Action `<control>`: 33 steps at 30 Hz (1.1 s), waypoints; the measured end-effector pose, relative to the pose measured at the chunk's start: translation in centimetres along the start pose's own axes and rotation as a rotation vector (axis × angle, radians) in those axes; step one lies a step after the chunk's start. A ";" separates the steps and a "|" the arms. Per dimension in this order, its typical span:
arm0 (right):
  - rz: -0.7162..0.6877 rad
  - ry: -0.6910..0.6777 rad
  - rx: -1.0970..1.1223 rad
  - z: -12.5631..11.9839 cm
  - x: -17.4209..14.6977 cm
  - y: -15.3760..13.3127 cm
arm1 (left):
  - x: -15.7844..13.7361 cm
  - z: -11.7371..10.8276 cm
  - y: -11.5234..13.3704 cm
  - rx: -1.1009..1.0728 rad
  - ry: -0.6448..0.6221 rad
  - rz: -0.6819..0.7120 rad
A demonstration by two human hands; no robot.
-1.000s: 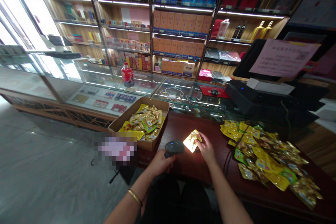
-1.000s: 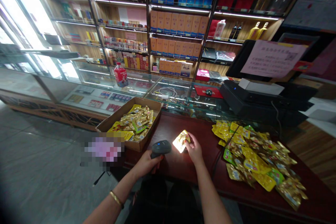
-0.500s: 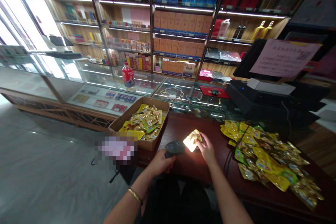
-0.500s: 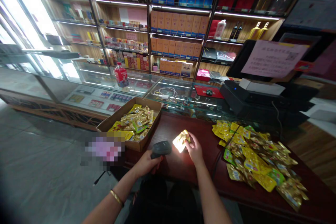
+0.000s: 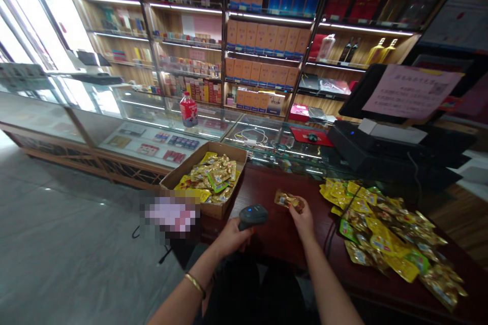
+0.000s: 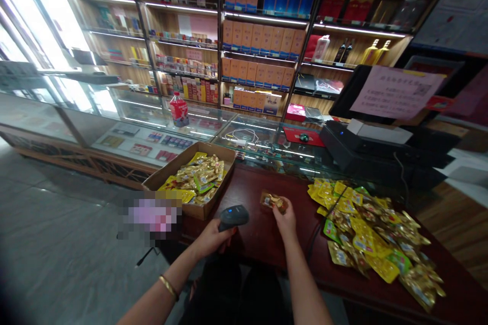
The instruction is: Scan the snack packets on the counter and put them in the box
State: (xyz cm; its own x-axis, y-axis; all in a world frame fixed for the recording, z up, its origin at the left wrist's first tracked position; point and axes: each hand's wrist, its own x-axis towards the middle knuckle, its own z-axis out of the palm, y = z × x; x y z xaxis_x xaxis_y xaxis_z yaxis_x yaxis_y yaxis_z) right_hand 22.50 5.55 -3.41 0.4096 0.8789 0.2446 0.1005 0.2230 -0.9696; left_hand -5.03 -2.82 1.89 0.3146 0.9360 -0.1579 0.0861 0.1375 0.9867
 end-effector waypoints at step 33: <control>-0.046 -0.306 -0.105 0.6 -1.5 -1.5 | -0.2 0.3 0.7 -0.099 0.072 0.028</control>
State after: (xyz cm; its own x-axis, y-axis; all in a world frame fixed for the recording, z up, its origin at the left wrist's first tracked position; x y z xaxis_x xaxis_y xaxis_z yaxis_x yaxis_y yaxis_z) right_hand 21.22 4.12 -2.32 0.1123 0.9584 0.2625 0.2122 0.2350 -0.9486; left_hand -4.72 -2.98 2.60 0.2468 0.9603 -0.1302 -0.0172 0.1387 0.9902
